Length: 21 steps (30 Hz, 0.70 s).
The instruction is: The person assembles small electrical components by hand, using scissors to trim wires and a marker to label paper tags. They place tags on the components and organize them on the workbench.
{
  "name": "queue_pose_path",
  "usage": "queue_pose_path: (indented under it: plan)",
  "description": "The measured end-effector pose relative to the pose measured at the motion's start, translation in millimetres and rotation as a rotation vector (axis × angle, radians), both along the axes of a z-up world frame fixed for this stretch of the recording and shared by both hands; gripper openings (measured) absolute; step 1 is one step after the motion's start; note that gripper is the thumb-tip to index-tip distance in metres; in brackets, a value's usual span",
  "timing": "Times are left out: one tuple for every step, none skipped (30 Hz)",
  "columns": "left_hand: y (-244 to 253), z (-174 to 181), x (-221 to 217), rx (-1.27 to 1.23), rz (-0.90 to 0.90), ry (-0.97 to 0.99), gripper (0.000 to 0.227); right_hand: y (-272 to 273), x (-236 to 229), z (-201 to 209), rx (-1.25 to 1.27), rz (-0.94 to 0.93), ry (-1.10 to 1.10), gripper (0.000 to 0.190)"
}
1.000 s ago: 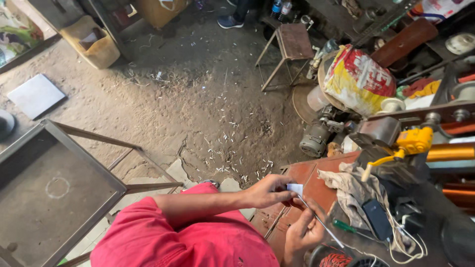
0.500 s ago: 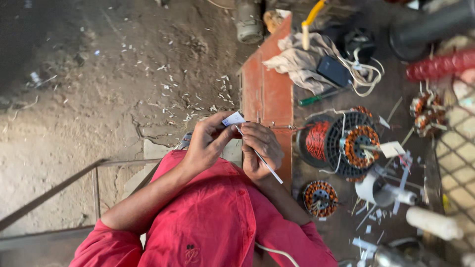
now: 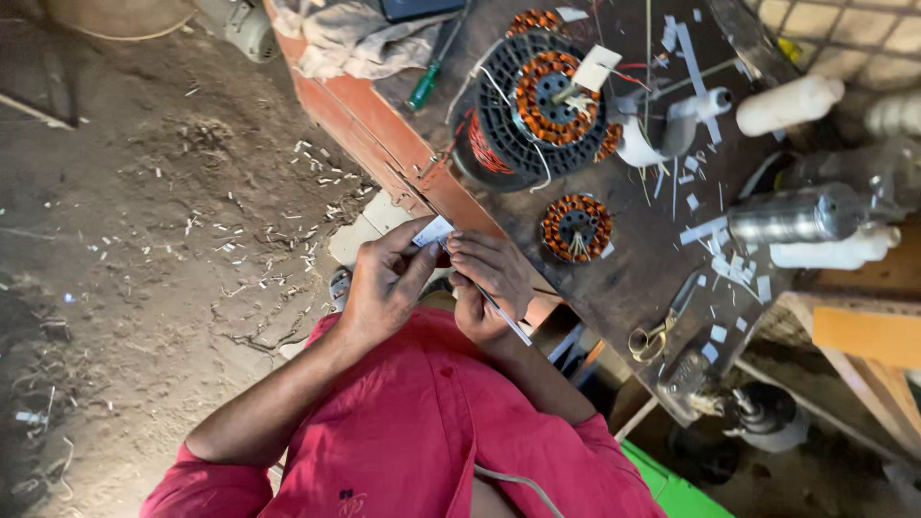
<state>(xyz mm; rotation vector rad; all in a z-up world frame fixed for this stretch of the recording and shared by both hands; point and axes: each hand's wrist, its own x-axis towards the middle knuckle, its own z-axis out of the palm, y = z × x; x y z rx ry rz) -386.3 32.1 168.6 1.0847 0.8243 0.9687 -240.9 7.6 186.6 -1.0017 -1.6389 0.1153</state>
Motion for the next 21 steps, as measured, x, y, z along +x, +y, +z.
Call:
queue_pose_path:
  plan:
    - [2, 1, 5, -0.002, -0.030, 0.023, 0.030, -3, 4, -1, -0.003, -0.054, -0.003, 0.011]
    - [4, 2, 10, 0.060, -0.047, 0.050, 0.030, -5, 7, -2, 0.000, -0.096, -0.011, 0.011]
    - [4, 3, 17, 0.123, -0.061, 0.076, 0.030, -10, 11, -2, 0.002, -0.133, -0.020, 0.010]
    - [3, 5, 23, 0.186, -0.074, 0.100, 0.030, -16, 15, -2, 0.004, -0.170, -0.029, 0.010]
    - [4, 7, 29, 0.203, -0.098, 0.097, 0.030, -17, 19, -3, 0.006, -0.208, -0.027, 0.009]
    - [5, 9, 36, 0.219, -0.121, 0.093, 0.029, -19, 23, -4, 0.009, -0.246, -0.025, 0.008]
    - [7, 11, 42, 0.240, -0.138, 0.092, 0.029, -19, 27, -4, 0.015, -0.276, -0.021, 0.007]
    - [8, 13, 48, 0.243, -0.157, 0.126, 0.029, -21, 32, -4, 0.005, -0.291, -0.028, 0.007]
    - [9, 14, 53, 0.249, -0.172, 0.163, 0.030, -21, 37, -4, -0.004, -0.303, -0.032, 0.007]
    - [11, 15, 59, 0.254, -0.188, 0.200, 0.030, -21, 43, -5, -0.013, -0.314, -0.036, 0.007]
    - [12, 16, 65, 0.263, -0.181, 0.183, 0.029, -20, 48, -5, -0.014, -0.324, -0.038, 0.007]
    - [14, 16, 72, 0.272, -0.175, 0.166, 0.028, -19, 52, -6, -0.016, -0.334, -0.040, 0.008]
    - [17, 15, 78, 0.283, -0.164, 0.151, 0.028, -16, 58, -8, -0.014, -0.340, -0.040, 0.010]
    - [19, 13, 84, 0.297, -0.170, 0.159, 0.031, -12, 64, -10, -0.012, -0.347, -0.064, 0.011]
    - [19, 12, 90, 0.304, -0.174, 0.168, 0.034, -9, 71, -12, -0.016, -0.351, -0.087, 0.012]
    - [19, 10, 97, 0.312, -0.178, 0.177, 0.038, -8, 78, -13, -0.020, -0.356, -0.110, 0.014]
    - [18, 8, 107, 0.295, -0.166, 0.171, 0.037, -7, 88, -14, -0.027, -0.351, -0.105, 0.015]
    - [17, 6, 117, 0.277, -0.154, 0.166, 0.036, -7, 97, -14, -0.034, -0.346, -0.099, 0.016]
    - [23, 6, 125, 0.277, -0.142, 0.169, 0.036, 0, 104, -15, -0.024, -0.342, -0.083, 0.018]
    - [31, 6, 133, 0.279, -0.139, 0.190, 0.033, 6, 113, -15, -0.028, -0.302, -0.014, 0.016]
    - [32, 3, 143, 0.261, -0.140, 0.208, 0.031, 3, 124, -15, -0.052, -0.264, 0.051, 0.014]
